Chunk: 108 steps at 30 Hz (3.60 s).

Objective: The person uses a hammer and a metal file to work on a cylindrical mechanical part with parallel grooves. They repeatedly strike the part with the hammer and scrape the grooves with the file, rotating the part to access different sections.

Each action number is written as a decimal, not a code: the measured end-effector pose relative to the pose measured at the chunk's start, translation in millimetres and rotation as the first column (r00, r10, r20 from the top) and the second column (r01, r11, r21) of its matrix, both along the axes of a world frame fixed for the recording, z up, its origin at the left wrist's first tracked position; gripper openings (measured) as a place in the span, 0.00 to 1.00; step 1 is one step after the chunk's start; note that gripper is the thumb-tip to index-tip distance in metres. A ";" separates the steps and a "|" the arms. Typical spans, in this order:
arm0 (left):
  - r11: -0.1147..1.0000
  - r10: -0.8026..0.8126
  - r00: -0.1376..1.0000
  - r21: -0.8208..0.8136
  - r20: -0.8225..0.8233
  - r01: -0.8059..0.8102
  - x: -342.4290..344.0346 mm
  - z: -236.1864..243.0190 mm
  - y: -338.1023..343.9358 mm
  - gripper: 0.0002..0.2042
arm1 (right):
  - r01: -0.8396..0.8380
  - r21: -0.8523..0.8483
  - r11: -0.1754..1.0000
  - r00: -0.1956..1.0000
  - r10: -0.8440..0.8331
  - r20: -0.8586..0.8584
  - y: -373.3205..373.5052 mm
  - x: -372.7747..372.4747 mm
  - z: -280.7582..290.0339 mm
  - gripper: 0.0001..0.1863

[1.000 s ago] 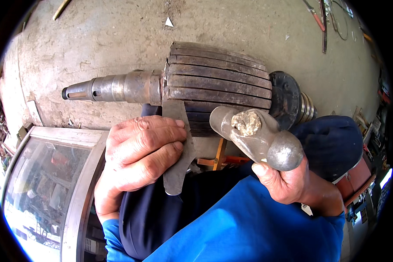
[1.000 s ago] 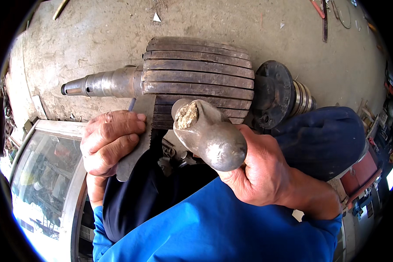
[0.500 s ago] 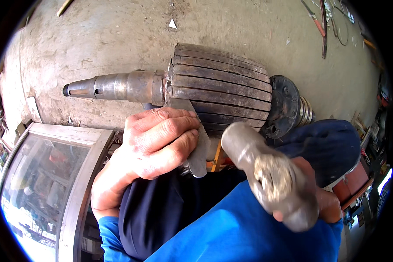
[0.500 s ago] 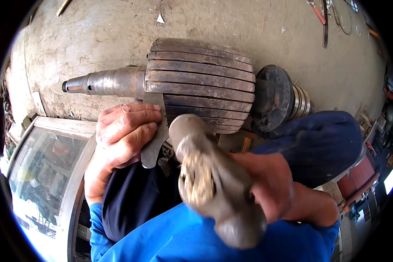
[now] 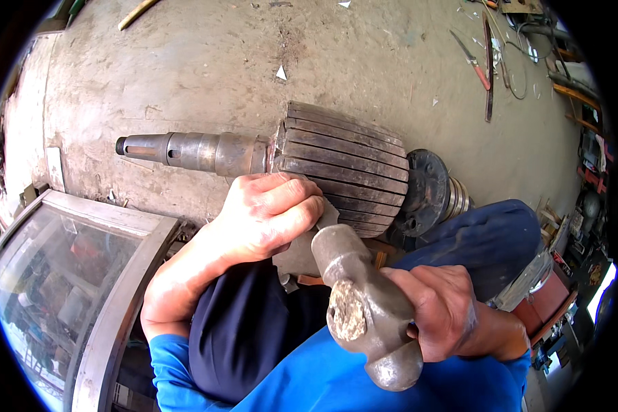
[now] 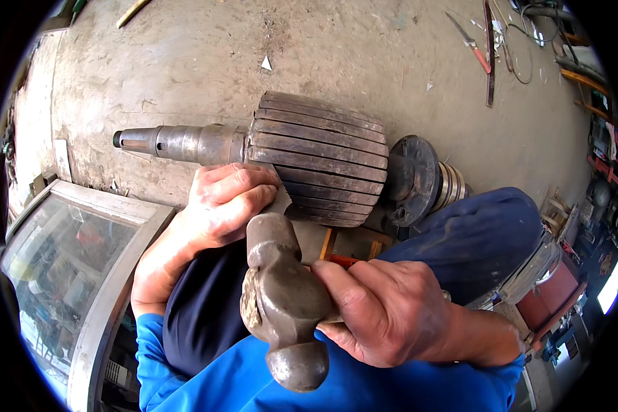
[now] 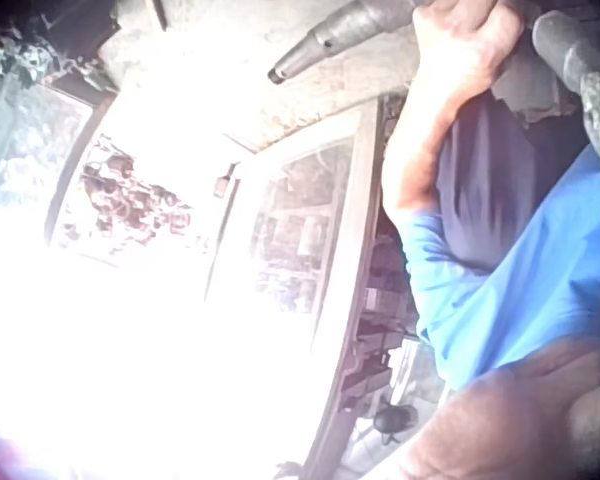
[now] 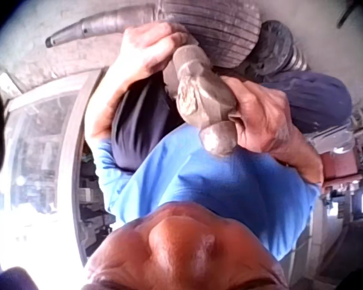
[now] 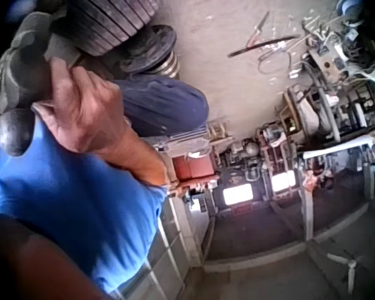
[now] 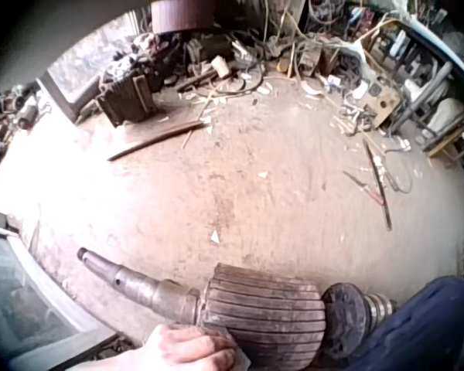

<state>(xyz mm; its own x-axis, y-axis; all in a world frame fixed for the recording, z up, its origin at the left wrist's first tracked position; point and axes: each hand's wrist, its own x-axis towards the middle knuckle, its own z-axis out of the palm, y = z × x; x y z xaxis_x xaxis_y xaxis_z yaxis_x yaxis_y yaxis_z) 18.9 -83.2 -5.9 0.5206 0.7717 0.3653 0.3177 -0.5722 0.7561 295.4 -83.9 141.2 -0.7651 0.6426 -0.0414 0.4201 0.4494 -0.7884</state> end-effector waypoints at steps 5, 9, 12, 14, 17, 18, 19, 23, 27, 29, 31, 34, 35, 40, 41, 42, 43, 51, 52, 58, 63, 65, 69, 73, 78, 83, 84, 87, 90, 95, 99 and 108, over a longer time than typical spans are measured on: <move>1.000 0.014 1.000 0.011 0.005 -0.014 1.3 -0.9 -2.4 0.15 | -0.030 -0.047 0.998 0.999 0.031 0.026 2.3 -0.5 10.9 0.34; 0.999 0.034 0.999 -0.010 -0.043 -0.034 -1.1 0.6 -9.4 0.16 | 0.004 0.020 1.000 0.999 -0.004 0.031 4.7 -3.0 4.9 0.34; 1.000 0.013 1.000 -0.014 -0.021 -0.014 0.5 -1.8 -1.3 0.16 | 0.028 0.016 0.999 0.994 -0.030 0.102 4.7 -4.3 5.7 0.31; 1.000 -0.006 0.999 -0.029 -0.044 0.005 -0.2 -3.4 0.3 0.17 | 0.032 0.006 0.999 0.996 -0.032 0.078 5.0 -1.1 6.2 0.31; 0.999 -0.002 0.999 -0.035 -0.040 0.001 -2.5 -0.3 -0.3 0.19 | 0.045 -0.044 0.998 0.999 -0.045 0.017 10.1 -3.1 6.9 0.32; 1.000 -0.004 1.000 -0.024 -0.031 0.003 -0.6 -1.5 3.5 0.20 | 0.066 -0.041 0.997 0.997 -0.065 0.033 9.3 -5.0 2.6 0.32; 1.000 0.003 0.997 -0.030 -0.076 -0.006 -0.2 -5.6 2.3 0.20 | 0.087 -0.037 0.996 0.995 -0.085 0.048 7.9 -5.4 -1.3 0.32; 0.999 -0.005 0.999 -0.037 -0.050 0.003 2.7 -5.8 5.7 0.20 | 0.084 -0.040 0.996 0.996 -0.084 -0.005 9.5 0.0 1.9 0.32; 0.996 -0.020 0.994 -0.086 -0.106 0.011 0.2 -4.7 -2.2 0.21 | 0.104 -0.052 0.993 0.994 -0.103 0.021 5.7 1.2 -7.2 0.32; 0.998 -0.006 0.998 -0.068 -0.065 0.001 1.1 -8.2 3.0 0.22 | 0.105 -0.063 0.992 0.994 -0.106 -0.019 9.1 1.8 -5.3 0.32; 0.997 -0.010 0.998 -0.071 -0.066 0.005 1.4 -4.1 7.2 0.21 | 0.100 -0.115 0.988 0.993 -0.107 -0.052 9.2 3.7 -6.9 0.31; 0.997 0.000 0.997 -0.076 -0.080 -0.006 0.8 -6.4 2.2 0.22 | 0.143 -0.078 0.987 0.989 -0.146 -0.037 11.2 1.1 -9.9 0.30; 0.998 0.005 0.997 -0.069 -0.071 -0.010 -0.1 -5.3 3.6 0.22 | 0.150 -0.084 0.985 0.987 -0.154 -0.041 13.8 1.3 -9.9 0.29; 0.993 -0.024 0.998 -0.113 -0.063 0.017 1.5 -9.4 2.7 0.23 | 0.171 -0.234 0.957 0.982 -0.184 -0.036 15.8 7.7 -10.8 0.23; 0.995 -0.024 0.998 -0.100 -0.063 0.017 1.5 -9.3 9.1 0.23 | 0.167 -0.205 0.964 0.986 -0.169 0.008 17.0 8.4 -6.6 0.23; 0.994 -0.024 0.997 -0.111 -0.069 0.017 0.4 -5.8 9.6 0.23 | 0.162 -0.210 0.964 0.985 -0.171 -0.026 16.6 7.4 -8.8 0.23; 0.992 -0.025 0.997 -0.121 -0.074 0.016 -0.2 -4.0 8.6 0.23 | 0.157 -0.216 0.964 0.983 -0.174 -0.060 18.3 5.6 -13.5 0.23; 0.972 0.065 0.996 -0.222 -0.065 -0.078 8.8 -2.3 13.4 0.20 | 0.218 -0.442 0.870 0.973 -0.231 0.027 18.6 29.5 -18.0 0.24; 0.976 0.063 0.996 -0.204 -0.058 -0.074 8.7 -6.0 13.6 0.20 | 0.233 -0.458 0.858 0.969 -0.245 0.035 17.6 31.8 -20.2 0.25; 0.987 0.035 0.998 -0.160 0.048 -0.027 -29.4 -1.3 2.7 0.09 | 0.285 -0.531 0.798 0.954 -0.292 0.072 9.0 41.7 -28.6 0.25; 0.983 0.173 0.983 -0.072 0.053 -0.169 -33.0 3.5 -5.4 0.12 | 0.290 -0.547 0.785 0.952 -0.297 0.078 5.9 46.2 -37.5 0.26; 0.982 0.180 0.983 -0.070 0.040 -0.177 -32.3 9.5 -10.5 0.12 | 0.272 -0.558 0.784 0.957 -0.282 0.069 4.0 46.3 -38.1 0.27; 0.991 0.100 0.993 -0.093 0.054 -0.095 -27.5 17.1 -11.4 0.11 | 0.271 -0.560 0.783 0.959 -0.272 0.083 -0.4 47.0 -37.9 0.27; 0.998 0.008 1.000 -0.070 0.026 -0.006 -15.3 23.3 -8.4 0.14 | 0.243 -0.563 0.790 0.966 -0.250 0.066 -2.1 47.5 -37.7 0.28; 1.000 -0.005 1.000 -0.030 -0.010 0.004 -6.2 24.0 -6.3 0.15 | 0.209 -0.563 0.800 0.974 -0.220 0.050 -5.0 50.0 -42.2 0.29; 1.000 -0.012 0.997 -0.029 -0.076 0.010 -3.7 25.7 -8.9 0.16 | 0.147 -0.543 0.826 0.988 -0.151 0.038 -4.3 54.5 -47.4 0.29; 1.000 -0.021 0.997 -0.025 -0.077 0.019 -2.6 22.6 -9.0 0.16 | 0.139 -0.549 0.824 0.989 -0.143 0.035 -5.7 56.3 -46.8 0.30; 0.999 -0.047 0.996 -0.027 -0.076 0.045 1.0 15.9 -5.2 0.15 | 0.145 -0.621 0.771 0.982 -0.186 -0.001 -4.8 59.2 -44.1 0.30; 1.000 0.007 0.999 0.020 -0.052 -0.006 7.7 9.3 -5.7 0.12 | 0.211 -0.499 0.841 0.973 -0.230 0.023 -19.9 60.6 -46.5 0.29; 0.981 -0.060 0.990 -0.174 0.129 0.082 24.5 13.9 -6.8 0.11 | 0.247 -0.623 0.742 0.960 -0.275 0.052 -13.8 51.4 -52.0 0.22; 0.972 -0.041 0.957 -0.208 0.288 0.105 37.8 -4.5 -10.9 0.11 | 0.251 -0.616 0.747 0.967 -0.219 0.129 -19.5 58.3 -43.9 0.21; 0.999 0.034 0.945 -0.037 0.326 -0.023 37.5 -17.8 -16.9 0.12 | 0.048 -0.336 0.941 0.988 0.005 0.156 -22.7 53.6 -13.1 0.19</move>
